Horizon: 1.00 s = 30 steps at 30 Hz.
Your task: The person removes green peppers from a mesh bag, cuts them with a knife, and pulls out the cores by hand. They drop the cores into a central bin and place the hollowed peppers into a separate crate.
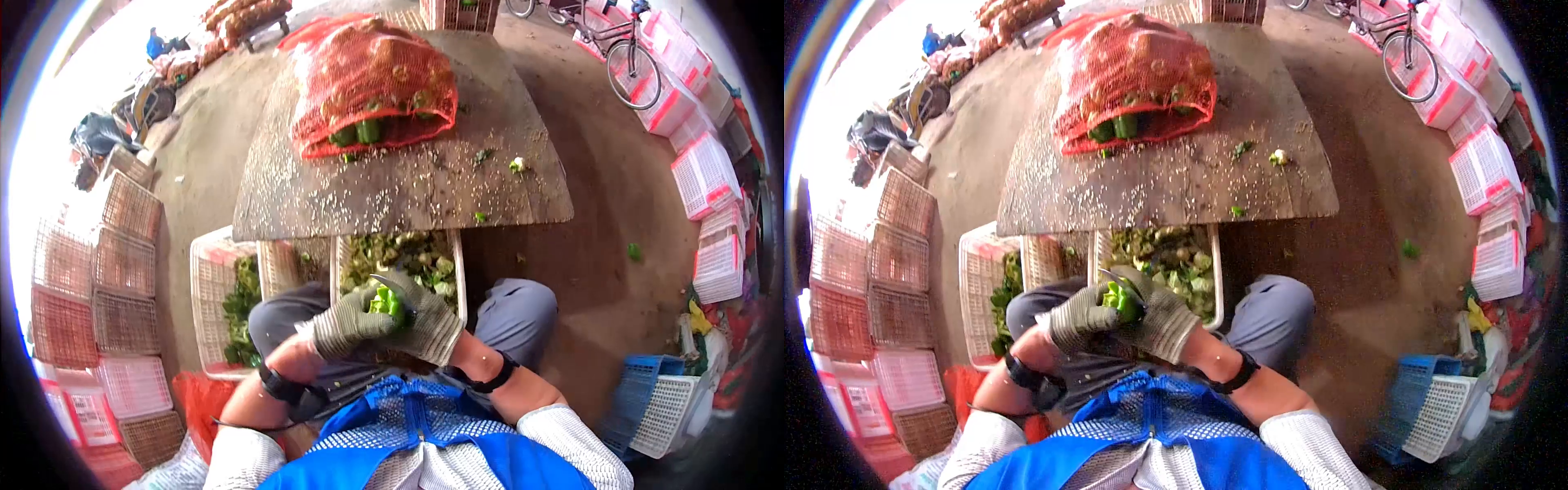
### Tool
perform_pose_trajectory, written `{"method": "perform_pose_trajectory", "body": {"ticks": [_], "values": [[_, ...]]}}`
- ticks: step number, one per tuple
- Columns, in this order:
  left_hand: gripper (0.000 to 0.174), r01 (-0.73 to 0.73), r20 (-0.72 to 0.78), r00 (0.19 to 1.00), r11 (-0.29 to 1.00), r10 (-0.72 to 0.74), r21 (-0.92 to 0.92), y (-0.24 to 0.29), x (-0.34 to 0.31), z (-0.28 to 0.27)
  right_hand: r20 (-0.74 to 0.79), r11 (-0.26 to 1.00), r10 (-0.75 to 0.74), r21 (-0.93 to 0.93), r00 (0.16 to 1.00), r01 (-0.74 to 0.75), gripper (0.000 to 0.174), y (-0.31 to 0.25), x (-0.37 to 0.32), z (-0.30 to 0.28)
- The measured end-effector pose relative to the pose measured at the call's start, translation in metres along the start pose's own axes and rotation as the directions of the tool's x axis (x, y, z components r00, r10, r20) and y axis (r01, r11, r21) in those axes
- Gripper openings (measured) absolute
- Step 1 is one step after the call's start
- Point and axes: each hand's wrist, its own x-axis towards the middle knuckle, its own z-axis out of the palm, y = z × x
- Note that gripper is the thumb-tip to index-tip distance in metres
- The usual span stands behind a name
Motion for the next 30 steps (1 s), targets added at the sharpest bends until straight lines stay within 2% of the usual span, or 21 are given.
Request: {"method": "perform_pose_trajectory", "body": {"ticks": [1,3,6,7,8,9,10,11,12,16,17,19,20,21,22,24,25,26,27,28,30], "values": [[0.053,0.028,0.11,0.994,0.988,-0.012,-0.149,0.02,-0.004,0.012,0.02,1.0,-0.015,-0.021,1.0,0.016,0.073,-0.004,-0.003,-0.001],[0.046,0.055,0.049,0.997,0.998,-0.054,-0.027,0.021,-0.007,0.011,0.021,0.997,-0.067,-0.024,0.998,0.068,0.067,-0.014,-0.002,-0.004],[0.041,0.149,-0.019,0.989,0.964,-0.148,0.219,0.014,-0.012,0.006,0.03,0.999,-0.023,-0.047,0.999,0.024,0.066,-0.011,-0.012,0.002],[0.044,0.088,0.019,0.995,0.981,-0.093,0.173,0.017,-0.015,0.01,0.035,0.989,-0.084,-0.12,0.996,0.087,0.066,-0.011,-0.013,0.001],[0.048,0.019,0.164,0.985,0.978,-0.054,0.206,0.025,-0.019,0.009,0.053,0.998,0.017,0.055,0.998,-0.02,0.068,-0.009,-0.026,0.008],[0.051,0.115,0.247,0.957,0.982,-0.15,0.15,0.033,-0.02,0.003,0.07,0.966,0.117,0.225,0.991,-0.13,0.07,-0.008,-0.038,0.014],[0.053,0.206,0.336,0.914,0.973,-0.228,0.101,0.034,-0.023,-0.002,0.056,0.994,0.033,0.098,0.998,-0.038,0.072,-0.017,-0.029,0.005],[0.056,0.178,0.382,0.91,0.984,-0.16,-0.01,0.033,-0.023,-0.002,0.044,0.989,0.038,0.144,0.998,-0.044,0.073,-0.026,-0.023,0.002],[0.059,0.185,0.405,0.901,0.982,-0.159,-0.026,0.021,-0.02,-0.012,0.04,0.983,0.093,0.154,0.995,-0.098,0.071,-0.029,-0.024,0.005],[0.065,0.093,0.469,0.883,0.99,-0.035,-0.101,-0.007,-0.009,-0.035,0.084,0.998,0.04,0.052,0.996,-0.045,0.064,-0.039,-0.007,-0.012],[0.068,0.108,0.427,0.904,0.966,0.002,-0.234,-0.015,-0.012,-0.031,0.11,0.999,0.037,0.028,0.993,-0.04,0.063,-0.041,-0.007,-0.015],[0.049,0.09,0.176,0.984,0.926,-0.026,-0.366,-0.032,-0.022,-0.04,0.139,0.979,0.151,0.114,0.979,-0.168,0.07,-0.032,-0.015,-0.014],[0.042,0.084,0.018,0.995,0.718,-0.099,-0.691,-0.047,-0.03,-0.033,0.154,0.962,0.201,0.155,0.967,-0.224,0.073,-0.028,-0.015,-0.013],[0.048,0.024,-0.057,0.994,0.678,-0.097,-0.735,-0.045,-0.026,-0.019,0.111,0.987,0.161,0.0,0.981,-0.162,0.072,-0.035,-0.003,-0.014],[0.053,-0.014,0.027,0.999,0.699,0.047,-0.715,-0.057,-0.016,-0.027,-0.039,0.967,0.243,-0.065,0.969,-0.246,0.061,-0.032,-0.004,-0.006],[0.055,-0.112,-0.029,0.976,0.383,0.217,-0.917,-0.057,-0.001,-0.023,-0.034,0.873,0.46,0.199,0.887,-0.445,0.057,-0.03,0.004,-0.005],[0.062,-0.17,-0.047,0.98,0.693,0.193,-0.7,-0.055,0.004,-0.037,0.057,0.785,0.618,0.015,0.784,-0.62,0.051,-0.04,0.007,-0.014],[0.072,-0.181,-0.065,0.983,0.934,0.169,-0.309,-0.054,0.009,-0.052,0.056,0.817,0.573,0.043,0.818,-0.575,0.052,-0.034,0.003,-0.015],[0.083,-0.14,-0.082,0.986,0.988,0.145,0.067,-0.05,0.014,-0.065,0.059,0.844,0.528,0.073,0.847,-0.531,0.053,-0.02,-0.008,-0.013],[0.095,-0.139,-0.132,0.981,0.989,0.144,0.045,-0.051,0.011,-0.061,0.062,0.869,0.48,0.106,0.875,-0.484,0.054,-0.01,-0.014,-0.012],[0.104,-0.319,-0.1,0.916,0.856,0.389,0.407,-0.055,-0.001,-0.041,0.088,0.803,0.558,0.193,0.825,-0.563,0.063,-0.006,-0.012,-0.008]]}}
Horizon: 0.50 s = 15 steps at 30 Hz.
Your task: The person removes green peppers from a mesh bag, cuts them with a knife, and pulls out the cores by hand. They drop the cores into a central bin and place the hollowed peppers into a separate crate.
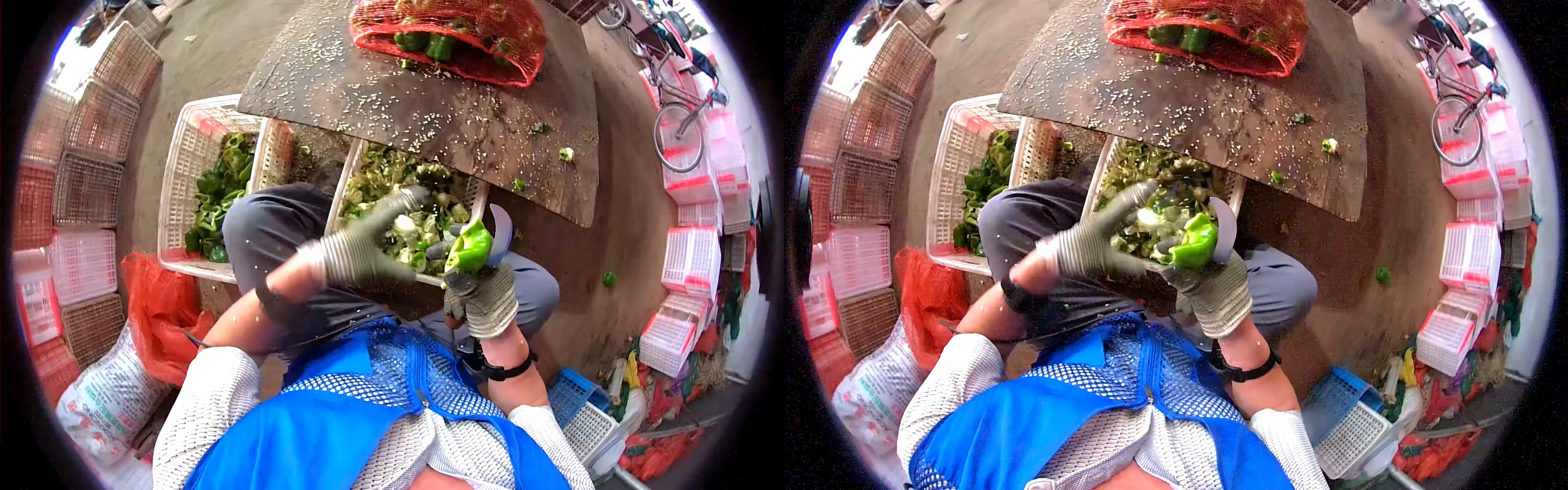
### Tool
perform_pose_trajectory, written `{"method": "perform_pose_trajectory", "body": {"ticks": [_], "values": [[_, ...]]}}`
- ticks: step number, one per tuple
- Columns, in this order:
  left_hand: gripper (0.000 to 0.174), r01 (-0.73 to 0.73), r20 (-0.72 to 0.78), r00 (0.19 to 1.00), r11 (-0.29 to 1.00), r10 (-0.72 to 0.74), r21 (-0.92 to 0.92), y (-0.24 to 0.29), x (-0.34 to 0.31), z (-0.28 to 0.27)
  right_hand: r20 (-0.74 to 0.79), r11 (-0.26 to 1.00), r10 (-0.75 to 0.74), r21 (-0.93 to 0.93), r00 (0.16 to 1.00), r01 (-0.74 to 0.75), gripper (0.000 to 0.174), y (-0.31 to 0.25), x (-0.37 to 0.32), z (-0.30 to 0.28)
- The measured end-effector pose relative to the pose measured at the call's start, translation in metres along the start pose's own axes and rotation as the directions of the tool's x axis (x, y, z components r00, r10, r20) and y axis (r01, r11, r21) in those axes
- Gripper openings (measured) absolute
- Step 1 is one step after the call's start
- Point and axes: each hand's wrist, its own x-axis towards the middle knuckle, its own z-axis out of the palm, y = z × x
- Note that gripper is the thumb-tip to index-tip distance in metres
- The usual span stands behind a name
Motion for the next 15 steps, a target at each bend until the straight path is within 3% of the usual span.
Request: {"method": "perform_pose_trajectory", "body": {"ticks": [1,2,5,6,7,8,10,11,12,14,15], "values": [[0.109,-0.114,-0.035,0.992,0.978,0.122,0.174,0.004,-0.007,0.008,-0.001,0.999,0.042,0.027,0.999,-0.042,0.077,-0.002,0.001,0.004],[0.105,-0.205,-0.035,0.975,0.952,0.218,0.228,0.017,-0.012,0.021,0.012,0.997,0.068,0.029,0.998,-0.069,0.083,-0.004,0.001,0.008],[0.096,-0.131,-0.251,0.956,0.988,0.149,0.084,0.023,-0.034,0.035,0.088,0.999,0.017,-0.035,0.996,-0.014,0.102,-0.018,0.014,0.028],[0.092,-0.106,-0.29,0.951,0.994,0.11,0.032,0.026,-0.041,0.032,0.092,0.998,-0.054,0.042,0.994,0.05,0.098,-0.034,0.017,0.042],[0.075,-0.166,-0.386,0.904,0.983,0.184,0.078,0.017,-0.047,0.034,0.096,0.986,-0.124,0.12,0.988,0.112,0.095,-0.05,0.019,0.056],[0.058,-0.121,-0.443,0.894,0.989,0.07,-0.088,0.022,-0.059,0.033,0.1,0.949,-0.298,-0.08,0.949,0.306,0.09,-0.046,0.024,0.07],[0.049,-0.154,-0.589,0.808,0.965,-0.001,-0.214,0.024,-0.087,0.035,0.179,0.942,-0.331,0.002,0.926,0.337,0.078,-0.047,0.029,0.097],[0.045,-0.155,-0.674,0.738,0.982,0.042,-0.109,0.014,-0.106,0.035,0.262,0.953,-0.294,0.007,0.919,0.303,0.073,-0.056,0.031,0.109],[0.035,-0.219,-0.802,0.597,0.967,0.024,-0.134,0.014,-0.119,0.037,0.338,0.963,-0.257,0.014,0.905,0.268,0.068,-0.066,0.03,0.122],[0.027,-0.291,-0.955,0.284,0.942,-0.084,-0.169,0.017,-0.144,0.03,0.374,0.928,-0.37,0.109,0.851,0.356,0.06,-0.06,0.026,0.156],[0.031,-0.364,-0.961,0.234,0.904,-0.145,-0.225,0.013,-0.168,0.007,0.492,0.949,-0.316,0.173,0.811,0.264,0.059,-0.042,0.03,0.181]]}}
